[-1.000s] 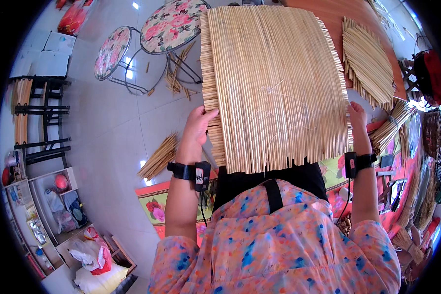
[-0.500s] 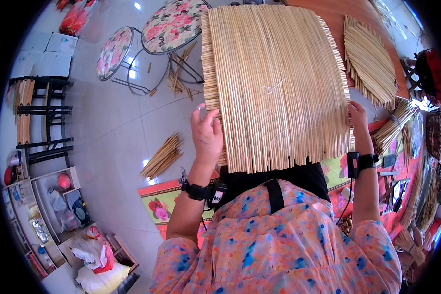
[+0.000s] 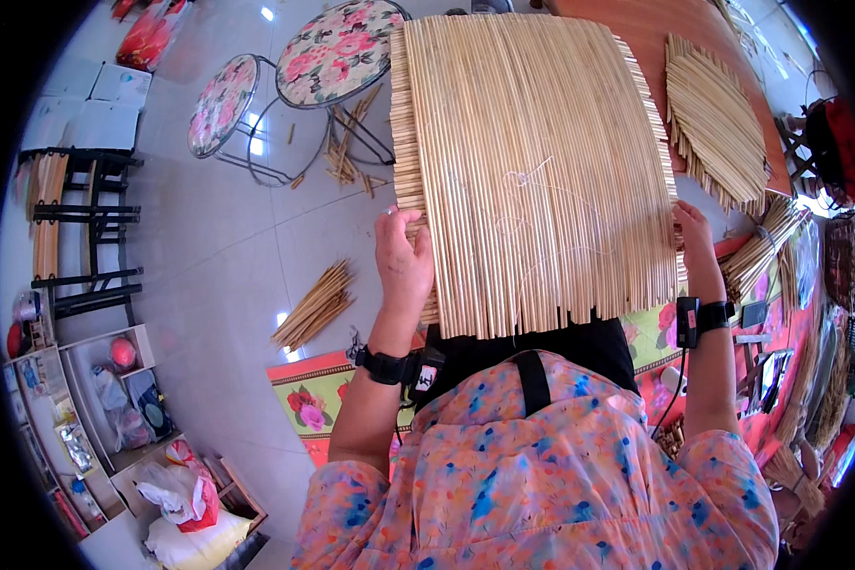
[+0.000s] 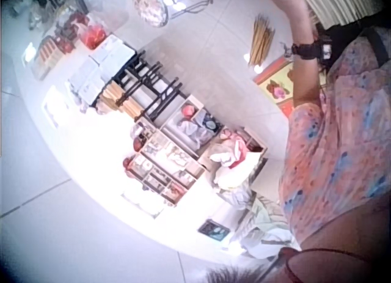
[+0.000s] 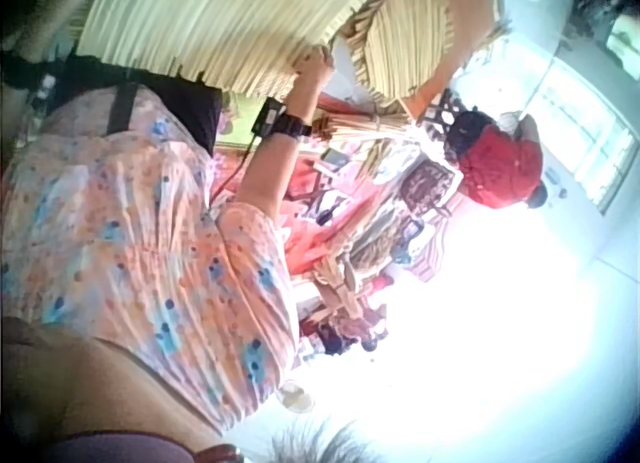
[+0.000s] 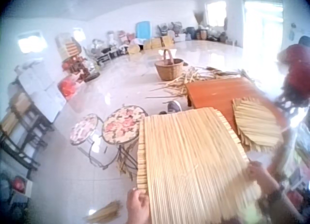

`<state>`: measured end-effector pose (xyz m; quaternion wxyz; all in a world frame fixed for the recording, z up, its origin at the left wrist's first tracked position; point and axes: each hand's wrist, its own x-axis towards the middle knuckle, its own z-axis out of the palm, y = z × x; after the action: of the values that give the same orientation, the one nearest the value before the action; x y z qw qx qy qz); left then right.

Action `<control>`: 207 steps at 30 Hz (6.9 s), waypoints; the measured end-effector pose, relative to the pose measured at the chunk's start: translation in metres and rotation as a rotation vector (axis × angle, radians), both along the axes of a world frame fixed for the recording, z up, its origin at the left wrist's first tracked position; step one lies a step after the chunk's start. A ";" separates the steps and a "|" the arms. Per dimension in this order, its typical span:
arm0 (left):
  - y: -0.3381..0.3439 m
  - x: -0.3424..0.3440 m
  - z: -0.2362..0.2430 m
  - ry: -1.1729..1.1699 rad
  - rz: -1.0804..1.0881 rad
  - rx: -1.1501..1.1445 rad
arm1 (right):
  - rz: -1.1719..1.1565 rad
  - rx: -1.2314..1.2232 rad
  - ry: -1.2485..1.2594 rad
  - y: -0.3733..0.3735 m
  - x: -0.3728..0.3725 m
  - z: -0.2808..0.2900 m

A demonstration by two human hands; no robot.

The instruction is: The person weaves a straw mat by hand and using shears to trim fibers. The person threads string through the straw pieces, ties knots, and cuts the excess string to secure the mat's edges.

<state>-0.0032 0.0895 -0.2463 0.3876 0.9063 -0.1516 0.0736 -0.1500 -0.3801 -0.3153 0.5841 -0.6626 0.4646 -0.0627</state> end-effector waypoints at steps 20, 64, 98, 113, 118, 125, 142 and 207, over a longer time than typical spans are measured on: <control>0.001 0.006 0.008 0.099 0.095 -0.019 | -0.051 0.203 -0.096 0.001 0.000 0.007; 0.020 0.023 0.007 0.940 0.094 -0.827 | -0.076 0.243 -0.134 0.027 0.002 0.017; 0.008 0.085 -0.003 0.989 -0.101 -0.842 | 0.161 -0.398 0.252 0.033 -0.015 0.009; 0.030 0.085 0.001 0.985 -0.103 -0.676 | 0.041 0.089 0.050 0.022 -0.028 0.004; 0.047 0.071 0.001 0.994 -0.046 -0.644 | -0.079 0.313 0.065 0.018 -0.043 0.013; 0.049 0.048 0.005 1.066 -0.059 -0.713 | -0.071 0.382 0.099 0.023 -0.041 0.012; 0.030 0.031 0.003 1.047 0.005 -0.740 | 0.045 0.598 -0.104 0.011 -0.004 0.018; -0.034 0.007 0.128 1.050 -0.407 -0.800 | 0.299 0.675 -0.612 0.194 0.011 0.124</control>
<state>0.0037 0.0557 -0.1187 0.7204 0.5627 -0.0720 -0.3990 -0.1395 -0.1856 -0.1917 0.8793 -0.4465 0.1651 -0.0158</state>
